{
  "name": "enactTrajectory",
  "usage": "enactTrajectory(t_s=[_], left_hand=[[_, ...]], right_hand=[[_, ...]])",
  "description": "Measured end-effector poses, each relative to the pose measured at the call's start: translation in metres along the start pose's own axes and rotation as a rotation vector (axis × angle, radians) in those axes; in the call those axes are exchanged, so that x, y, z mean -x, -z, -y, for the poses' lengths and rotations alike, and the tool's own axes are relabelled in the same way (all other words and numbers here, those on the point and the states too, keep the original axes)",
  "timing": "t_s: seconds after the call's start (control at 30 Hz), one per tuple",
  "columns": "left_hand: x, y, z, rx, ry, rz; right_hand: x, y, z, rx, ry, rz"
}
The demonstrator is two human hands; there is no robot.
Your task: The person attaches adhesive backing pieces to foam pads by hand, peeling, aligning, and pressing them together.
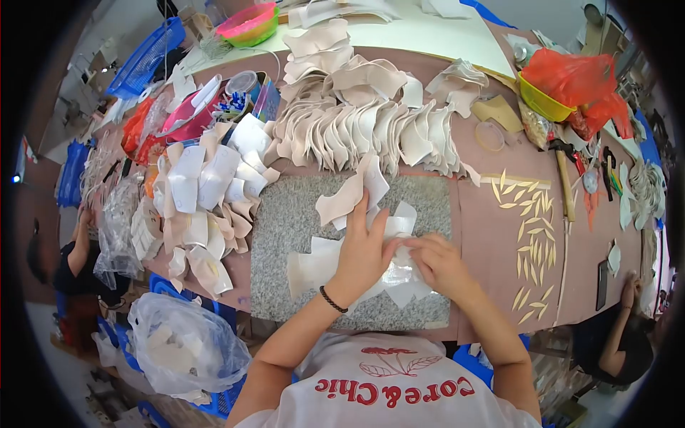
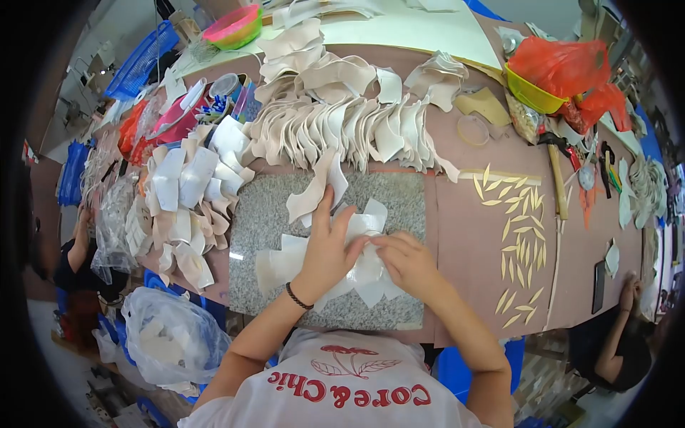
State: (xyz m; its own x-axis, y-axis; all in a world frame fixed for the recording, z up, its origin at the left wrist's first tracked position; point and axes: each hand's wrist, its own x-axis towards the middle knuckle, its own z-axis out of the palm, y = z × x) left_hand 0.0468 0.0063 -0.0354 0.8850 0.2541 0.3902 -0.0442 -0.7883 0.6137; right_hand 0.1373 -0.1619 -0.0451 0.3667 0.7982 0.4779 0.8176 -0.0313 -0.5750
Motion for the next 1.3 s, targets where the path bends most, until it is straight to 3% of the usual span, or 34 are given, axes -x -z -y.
enactTrajectory(t_s=[0.17, 0.27, 0.33, 0.4, 0.47, 0.5, 0.57, 0.6, 0.67, 0.7, 0.77, 0.9, 0.97, 1.0, 1.07, 1.17, 1.23, 1.3], left_hand=[[0.000, -0.007, 0.005, -0.032, -0.007, 0.033], [0.000, -0.009, 0.008, -0.023, 0.064, -0.013], [-0.002, -0.007, 0.007, -0.020, 0.070, -0.019], [-0.003, -0.005, 0.006, -0.034, 0.075, -0.026], [-0.003, -0.002, 0.006, -0.053, 0.107, -0.041], [-0.003, 0.000, 0.005, -0.059, 0.097, -0.042], [-0.005, 0.002, 0.002, -0.070, 0.054, 0.068], [-0.008, 0.006, 0.000, -0.078, 0.036, 0.067], [-0.012, 0.020, -0.010, 0.076, 0.007, 0.006], [-0.013, 0.028, -0.015, 0.064, -0.004, 0.014], [-0.013, 0.048, -0.026, 0.515, 0.138, 0.056], [-0.003, 0.048, -0.033, 0.888, 0.132, 0.053], [0.001, 0.050, -0.028, 0.874, 0.203, 0.016], [0.001, 0.050, -0.026, 0.883, 0.247, -0.018], [0.002, 0.049, -0.023, 0.895, 0.294, -0.054], [0.002, 0.046, -0.025, 0.776, 0.335, -0.006], [-0.008, 0.045, -0.033, 1.092, 0.487, -0.107], [-0.008, 0.045, -0.032, 1.136, 0.507, -0.075]], right_hand=[[0.023, 0.011, 0.009, -0.001, -0.048, 0.014], [0.040, 0.036, 0.027, -0.130, -0.184, -0.013], [0.051, 0.057, 0.047, -0.388, -0.311, -0.301], [0.054, 0.082, 0.064, -0.368, -0.348, -0.552], [0.043, 0.103, 0.062, -0.269, -0.158, -0.804], [0.037, 0.106, 0.064, -0.270, -0.153, -0.814], [0.023, 0.105, 0.069, -0.181, -0.236, -0.802], [0.015, 0.099, 0.072, -0.395, -0.297, -0.728], [0.011, 0.080, 0.078, -0.495, -0.558, -0.595], [0.003, 0.069, 0.077, -0.578, -0.531, -0.532], [-0.015, 0.048, 0.070, -0.689, -0.492, -0.479], [-0.047, 0.025, 0.066, -0.617, -0.506, -0.399], [-0.063, 0.020, 0.073, -1.255, -0.510, -0.563], [-0.059, 0.015, 0.070, -1.256, -0.509, -0.561], [-0.046, 0.002, 0.061, -1.173, -0.561, -0.289], [-0.035, 0.005, 0.053, -0.900, -0.712, -0.238], [-0.044, 0.018, 0.054, -0.968, -0.697, -0.299], [-0.046, 0.021, 0.054, -1.039, -0.680, -0.358]])
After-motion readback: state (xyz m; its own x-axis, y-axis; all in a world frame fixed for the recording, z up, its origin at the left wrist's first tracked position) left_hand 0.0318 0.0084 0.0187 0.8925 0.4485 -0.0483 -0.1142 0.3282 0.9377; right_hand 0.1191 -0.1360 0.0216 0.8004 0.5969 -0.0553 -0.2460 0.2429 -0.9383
